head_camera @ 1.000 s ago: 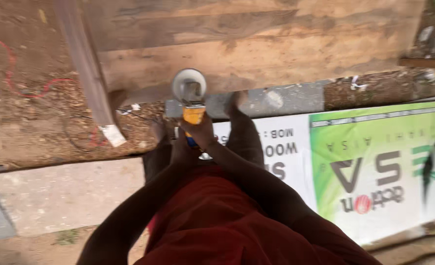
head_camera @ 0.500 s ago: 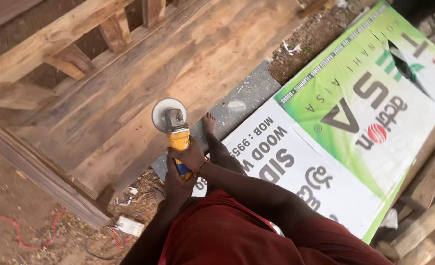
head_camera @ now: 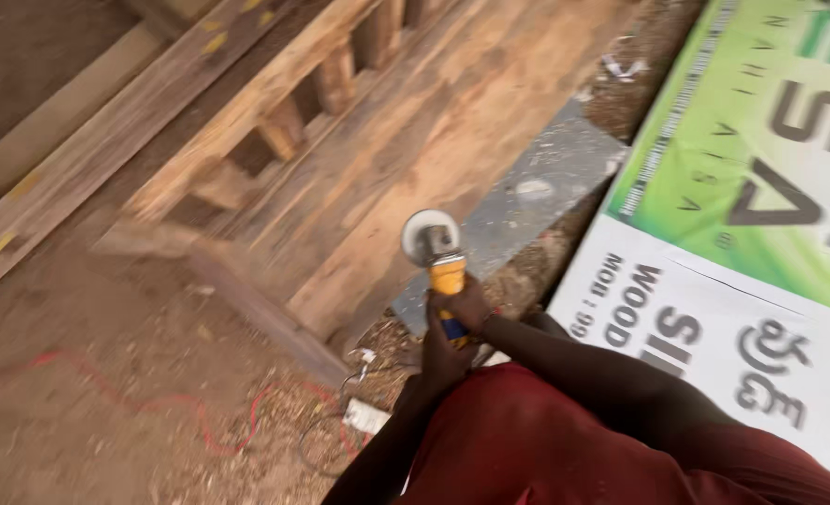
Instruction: The person sands the surfaces and edges of a wooden bench using a power sander, moving the tool across various sections of the wood by hand.
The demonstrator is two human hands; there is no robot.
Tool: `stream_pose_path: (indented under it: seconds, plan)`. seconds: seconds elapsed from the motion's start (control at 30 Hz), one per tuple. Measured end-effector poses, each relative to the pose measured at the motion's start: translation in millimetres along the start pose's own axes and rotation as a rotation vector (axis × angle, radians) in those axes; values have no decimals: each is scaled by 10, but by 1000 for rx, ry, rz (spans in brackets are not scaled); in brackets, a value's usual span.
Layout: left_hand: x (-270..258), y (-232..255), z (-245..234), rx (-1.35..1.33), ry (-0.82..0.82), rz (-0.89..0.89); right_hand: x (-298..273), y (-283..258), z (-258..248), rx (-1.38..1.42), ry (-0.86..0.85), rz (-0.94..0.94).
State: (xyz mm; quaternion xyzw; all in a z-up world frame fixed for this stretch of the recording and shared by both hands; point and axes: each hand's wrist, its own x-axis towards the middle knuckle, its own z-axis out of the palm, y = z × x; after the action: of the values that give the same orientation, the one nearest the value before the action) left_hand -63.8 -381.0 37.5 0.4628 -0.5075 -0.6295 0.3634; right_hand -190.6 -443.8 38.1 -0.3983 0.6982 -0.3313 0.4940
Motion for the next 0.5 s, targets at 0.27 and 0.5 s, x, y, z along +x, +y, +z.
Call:
stream_pose_path:
  seconds: [0.27, 0.5]
  plan:
    - [69, 369, -263, 61, 153, -94, 153, -479, 251, 40, -191, -13]
    - [389, 4, 163, 119, 488, -24, 536, -224, 145, -122, -363, -64]
